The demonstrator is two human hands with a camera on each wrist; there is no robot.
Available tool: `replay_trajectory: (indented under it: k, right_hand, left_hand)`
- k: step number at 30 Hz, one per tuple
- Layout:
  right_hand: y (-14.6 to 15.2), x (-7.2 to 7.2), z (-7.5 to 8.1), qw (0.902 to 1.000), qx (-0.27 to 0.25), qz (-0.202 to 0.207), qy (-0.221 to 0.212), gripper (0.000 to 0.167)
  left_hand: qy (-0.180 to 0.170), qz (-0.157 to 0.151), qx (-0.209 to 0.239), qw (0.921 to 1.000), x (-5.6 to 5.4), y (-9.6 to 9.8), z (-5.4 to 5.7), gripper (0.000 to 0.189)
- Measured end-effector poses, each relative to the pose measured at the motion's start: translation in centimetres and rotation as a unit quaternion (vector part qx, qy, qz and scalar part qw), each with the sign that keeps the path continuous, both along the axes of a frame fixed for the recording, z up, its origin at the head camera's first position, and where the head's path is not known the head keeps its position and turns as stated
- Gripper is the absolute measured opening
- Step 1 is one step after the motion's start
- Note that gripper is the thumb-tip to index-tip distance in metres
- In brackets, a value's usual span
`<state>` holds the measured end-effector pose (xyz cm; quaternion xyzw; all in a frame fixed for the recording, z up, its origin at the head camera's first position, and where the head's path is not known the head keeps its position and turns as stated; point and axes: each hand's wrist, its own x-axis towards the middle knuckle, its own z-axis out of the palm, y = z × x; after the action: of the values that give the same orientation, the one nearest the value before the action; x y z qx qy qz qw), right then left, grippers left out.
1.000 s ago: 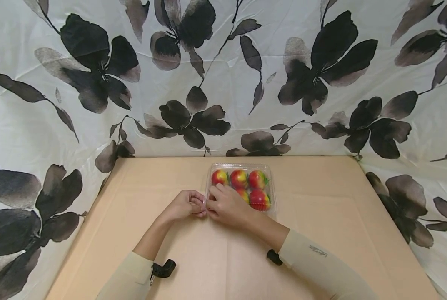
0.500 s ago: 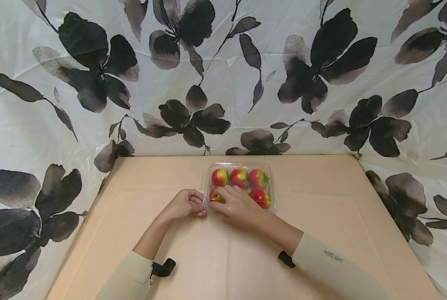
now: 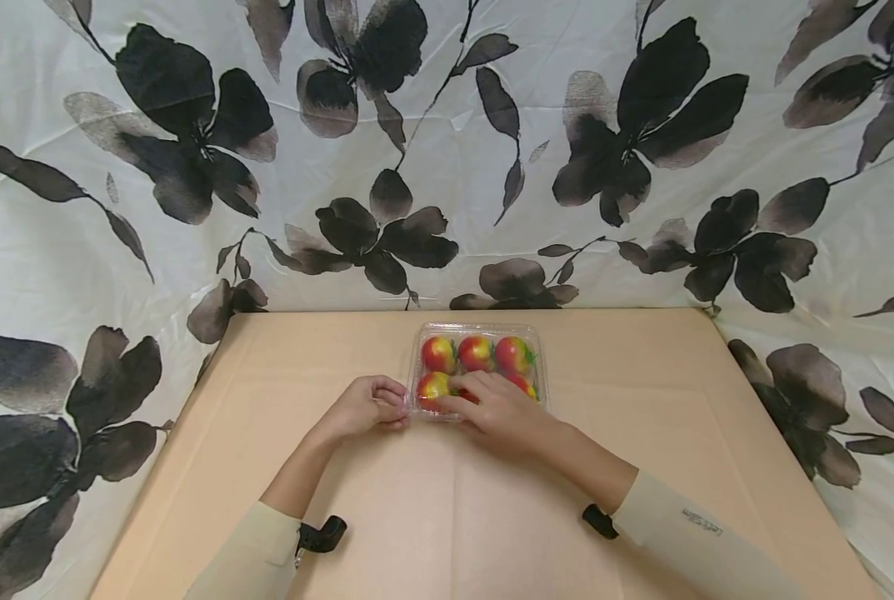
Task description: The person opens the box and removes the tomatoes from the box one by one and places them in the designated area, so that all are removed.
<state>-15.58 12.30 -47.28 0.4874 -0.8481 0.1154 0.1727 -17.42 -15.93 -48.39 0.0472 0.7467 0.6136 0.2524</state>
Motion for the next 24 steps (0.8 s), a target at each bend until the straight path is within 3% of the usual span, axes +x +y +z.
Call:
replay_trajectory:
  k: [7,12,17,24]
  right_hand:
    - [1.2,0.0,0.2,0.9996,-0.016,0.022,-0.013,0.051]
    - [2.4,0.2,0.7,0.9991,-0.026,0.026,-0.019,0.054]
    - [4.1,0.3,1.3,0.9977,-0.018,-0.019,-0.063,0.056]
    - [6.7,0.5,2.0,0.9915,-0.022,-0.088,-0.092,0.057]
  left_hand:
    - [0.013,0.021,-0.008,0.9997,0.1,-0.4,0.6,0.038]
    - [0.079,0.027,-0.051,0.9952,0.1,-0.6,1.2,0.042]
    - [0.155,0.038,-0.079,0.9840,-0.1,-0.3,2.2,0.039]
    - [0.199,0.036,-0.106,0.9737,0.0,0.3,3.9,0.038]
